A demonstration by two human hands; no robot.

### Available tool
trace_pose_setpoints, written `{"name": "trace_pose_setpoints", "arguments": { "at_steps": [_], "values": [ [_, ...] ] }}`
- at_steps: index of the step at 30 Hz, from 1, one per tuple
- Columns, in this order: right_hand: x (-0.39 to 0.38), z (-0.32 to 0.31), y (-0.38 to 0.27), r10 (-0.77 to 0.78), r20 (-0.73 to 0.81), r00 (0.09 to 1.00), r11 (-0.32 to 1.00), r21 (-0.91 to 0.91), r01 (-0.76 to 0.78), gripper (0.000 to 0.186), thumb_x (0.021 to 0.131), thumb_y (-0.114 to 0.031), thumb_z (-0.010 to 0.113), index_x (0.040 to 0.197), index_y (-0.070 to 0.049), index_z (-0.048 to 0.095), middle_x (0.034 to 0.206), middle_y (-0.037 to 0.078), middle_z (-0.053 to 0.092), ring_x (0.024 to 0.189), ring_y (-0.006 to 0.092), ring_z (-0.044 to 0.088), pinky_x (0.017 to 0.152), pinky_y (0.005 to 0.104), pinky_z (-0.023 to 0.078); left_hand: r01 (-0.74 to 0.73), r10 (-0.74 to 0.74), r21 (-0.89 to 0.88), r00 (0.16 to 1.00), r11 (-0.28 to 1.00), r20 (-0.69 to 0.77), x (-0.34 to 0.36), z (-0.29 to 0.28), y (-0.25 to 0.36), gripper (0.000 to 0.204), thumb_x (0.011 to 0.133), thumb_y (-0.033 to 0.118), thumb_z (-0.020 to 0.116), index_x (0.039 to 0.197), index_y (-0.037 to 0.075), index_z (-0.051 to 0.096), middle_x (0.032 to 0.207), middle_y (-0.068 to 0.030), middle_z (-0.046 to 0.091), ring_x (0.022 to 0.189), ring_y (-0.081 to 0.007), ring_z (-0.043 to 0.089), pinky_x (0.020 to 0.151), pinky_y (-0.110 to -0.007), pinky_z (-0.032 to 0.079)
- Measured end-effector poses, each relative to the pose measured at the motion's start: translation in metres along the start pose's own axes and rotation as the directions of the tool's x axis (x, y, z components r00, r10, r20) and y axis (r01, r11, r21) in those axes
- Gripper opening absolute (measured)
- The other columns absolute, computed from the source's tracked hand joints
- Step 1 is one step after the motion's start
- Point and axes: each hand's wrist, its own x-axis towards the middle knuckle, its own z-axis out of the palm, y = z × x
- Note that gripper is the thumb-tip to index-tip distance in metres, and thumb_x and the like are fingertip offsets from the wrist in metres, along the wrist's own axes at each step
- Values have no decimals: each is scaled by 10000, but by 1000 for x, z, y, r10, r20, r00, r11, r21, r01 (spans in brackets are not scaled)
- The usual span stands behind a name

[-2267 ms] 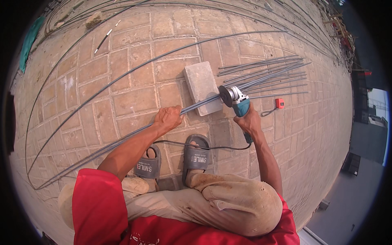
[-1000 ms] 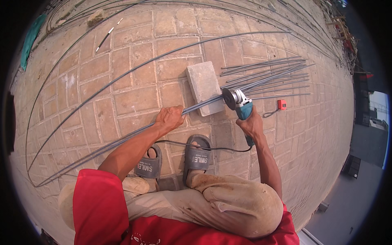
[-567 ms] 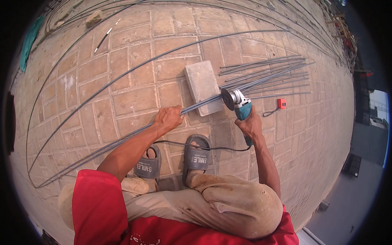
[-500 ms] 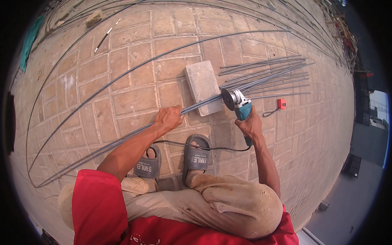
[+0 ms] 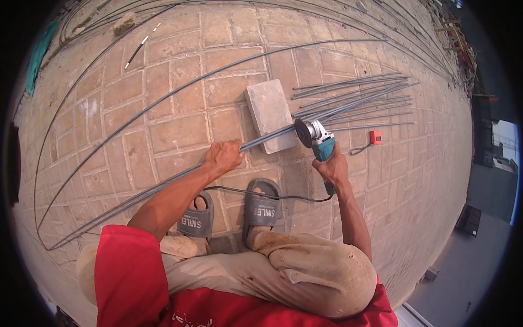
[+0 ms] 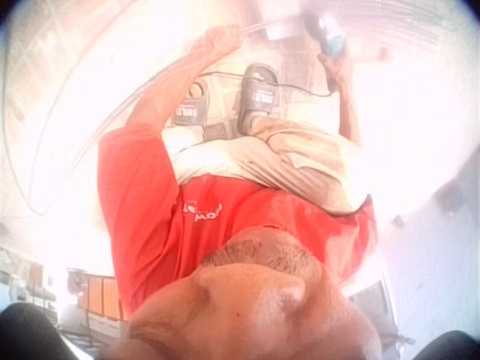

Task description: The person uses an angle grinder to cut through a bundle of thin metal rods placed across a brick on the ground, then moves and organizes the rods by hand.

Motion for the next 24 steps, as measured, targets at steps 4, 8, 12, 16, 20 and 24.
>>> {"name": "trace_pose_setpoints", "arguments": {
  "at_steps": [4, 8, 12, 16, 20, 24],
  "values": [
    [2, 1, -2, -35, -27, 999, 999, 4, 35, 650, 646, -247, 735, 1189, -6, 470, 932, 293, 667, 892, 480, 645, 797, 487, 509, -3, 3, -6, 1000, 1000, -11, -1, 0, -1, 259, 890, 290, 625, 888, 32, 644, 821, -194, 704, 753, -382, 688, 701, -476, 535],
    [2, -3, -7, 4, -4, 1000, 1000, -17, -4, 640, 646, -244, 732, 1180, -7, 470, 931, 292, 667, 888, 479, 644, 796, 486, 508, -12, 12, -15, 1000, 1000, -27, 0, 0, 0, 257, 884, 286, 627, 890, 29, 642, 818, -200, 701, 762, -390, 687, 714, -489, 536],
    [2, 0, -8, 15, 5, 1000, 1000, -14, -15, 627, 648, -243, 731, 1168, -7, 473, 928, 292, 666, 889, 478, 644, 797, 487, 507, -11, 11, -16, 999, 1000, -32, 0, 4, -4, 256, 881, 285, 628, 889, 30, 640, 819, -203, 700, 759, -391, 687, 710, -492, 536],
    [1, 0, -8, 5, -20, 1000, 1000, 7, -5, 600, 649, -225, 719, 1156, -6, 484, 901, 276, 659, 845, 461, 652, 774, 481, 513, -16, 15, -11, 999, 1000, -30, -1, 1, -1, 254, 880, 286, 628, 881, 32, 636, 818, -204, 700, 763, -384, 689, 707, -489, 538],
    [2, 0, -10, 21, 5, 1000, 1000, -3, -21, 622, 651, -240, 727, 1173, -12, 477, 940, 291, 667, 895, 481, 642, 798, 493, 505, -19, 19, -17, 999, 1000, -29, -1, 1, -2, 255, 882, 287, 624, 882, 32, 636, 821, -205, 700, 777, -382, 690, 711, -488, 539],
    [9, 1, -13, -8, -44, 999, 1000, 14, 9, 611, 652, -236, 726, 1169, -19, 482, 954, 291, 666, 901, 478, 642, 797, 494, 504, -15, 14, -30, 999, 999, -35, -1, 2, -2, 263, 887, 291, 618, 889, 29, 639, 828, -204, 702, 769, -386, 690, 703, -488, 542]
  ]
}}
